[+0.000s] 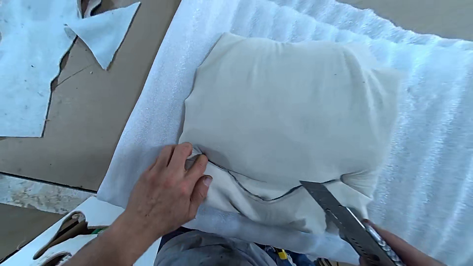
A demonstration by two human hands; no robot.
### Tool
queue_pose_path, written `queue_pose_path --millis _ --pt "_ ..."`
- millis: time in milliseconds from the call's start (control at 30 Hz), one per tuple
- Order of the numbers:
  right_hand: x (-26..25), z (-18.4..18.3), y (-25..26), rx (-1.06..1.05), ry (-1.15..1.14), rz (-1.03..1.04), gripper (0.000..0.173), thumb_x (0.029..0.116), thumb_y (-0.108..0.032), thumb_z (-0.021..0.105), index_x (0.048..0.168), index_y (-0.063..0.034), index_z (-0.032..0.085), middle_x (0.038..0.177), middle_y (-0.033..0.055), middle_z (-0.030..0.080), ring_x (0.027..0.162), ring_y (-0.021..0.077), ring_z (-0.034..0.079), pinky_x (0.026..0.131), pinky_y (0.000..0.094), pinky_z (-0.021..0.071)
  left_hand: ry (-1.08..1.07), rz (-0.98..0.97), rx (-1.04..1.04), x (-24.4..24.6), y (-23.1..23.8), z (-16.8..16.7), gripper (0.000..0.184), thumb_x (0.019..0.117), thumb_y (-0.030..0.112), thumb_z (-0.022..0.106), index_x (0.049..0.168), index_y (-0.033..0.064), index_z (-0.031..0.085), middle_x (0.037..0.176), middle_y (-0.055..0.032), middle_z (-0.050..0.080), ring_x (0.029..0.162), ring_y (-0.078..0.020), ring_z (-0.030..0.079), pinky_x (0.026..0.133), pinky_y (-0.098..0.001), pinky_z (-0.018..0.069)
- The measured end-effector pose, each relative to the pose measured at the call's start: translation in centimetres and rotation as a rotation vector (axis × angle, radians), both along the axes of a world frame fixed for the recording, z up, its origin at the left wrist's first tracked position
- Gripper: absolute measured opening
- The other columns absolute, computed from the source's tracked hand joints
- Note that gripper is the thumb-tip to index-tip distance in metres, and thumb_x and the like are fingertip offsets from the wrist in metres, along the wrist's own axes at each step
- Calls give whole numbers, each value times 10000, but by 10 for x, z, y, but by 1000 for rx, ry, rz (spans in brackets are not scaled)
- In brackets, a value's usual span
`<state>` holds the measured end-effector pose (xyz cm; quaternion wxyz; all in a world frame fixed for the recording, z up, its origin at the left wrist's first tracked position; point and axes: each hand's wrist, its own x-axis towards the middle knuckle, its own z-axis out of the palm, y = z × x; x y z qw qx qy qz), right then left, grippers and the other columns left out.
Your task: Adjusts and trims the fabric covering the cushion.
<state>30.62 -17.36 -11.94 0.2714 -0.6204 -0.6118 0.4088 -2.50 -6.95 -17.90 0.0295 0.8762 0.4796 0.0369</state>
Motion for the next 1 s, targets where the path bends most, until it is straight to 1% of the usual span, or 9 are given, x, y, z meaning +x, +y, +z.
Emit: queue_pose_path --millis 167,300,400,500,600,700,833,967,1000 --pt "28 12 -14 60 -55 -93 498 1066 -298 522 1286 147 562 855 215 663 668 170 633 608 334 564 -14 -48 -53 -2 8 2 524 1027 468 376 1163 140 761 1187 -154 621 1002 -311 611 682 -406 525" --pt "40 16 -23 13 28 -476 331 1052 -244 521 1198 51 556 770 -36 629 593 44 626 499 247 564 -77 -90 -118 -7 19 2 535 997 519 393 1135 164 769 1166 -130 595 991 -294 604 701 -433 532" --pt "36 -8 -11 -111 129 -703 310 1029 -286 500 1195 -40 588 982 31 731 687 144 703 439 282 533 -115 -186 -193 -25 26 -2 621 903 629 463 1262 197 729 1252 -129 579 1073 -291 588 793 -465 539" --pt "19 -25 9 -261 241 -821 293 1077 -225 470 1264 -45 604 1117 107 733 744 205 716 486 323 543 -109 -241 -163 -36 27 -12 649 762 510 573 1329 218 690 1332 -193 567 1107 -380 605 782 -533 553" --pt "3 -23 25 -318 299 -946 274 1102 -215 461 1241 -38 615 1036 125 708 684 185 669 480 299 510 -206 -226 -140 -36 32 -23 499 839 481 598 1239 218 740 1309 -175 568 1120 -371 594 815 -519 552" --pt "-12 -12 30 -310 460 -1079 272 1110 -233 436 1206 -48 611 950 96 662 577 142 601 435 262 493 -322 -248 -202 -29 41 -19 382 820 372 630 1113 159 753 1290 -137 567 1136 -329 586 845 -502 554" --pt "-29 1 27 -226 483 -1087 249 1105 -217 441 1168 -61 626 892 68 642 480 109 539 407 251 497 -321 -305 -203 -32 34 2 397 898 403 574 1125 118 731 1285 -124 599 1164 -323 594 887 -496 550" --pt "-15 0 23 -98 285 -1013 249 1103 -244 442 1229 -112 611 1157 23 717 568 95 607 466 244 499 -332 -371 -240 -11 -23 17 454 946 484 607 1084 75 746 1251 -167 684 1055 -339 705 788 -490 609" --pt "-14 0 18 -64 162 -1020 267 1094 -267 466 1248 -100 607 1123 48 701 595 122 608 485 285 505 -329 -419 -314 -3 -28 25 449 951 499 614 1085 92 750 1300 -160 668 1049 -328 706 774 -488 605"
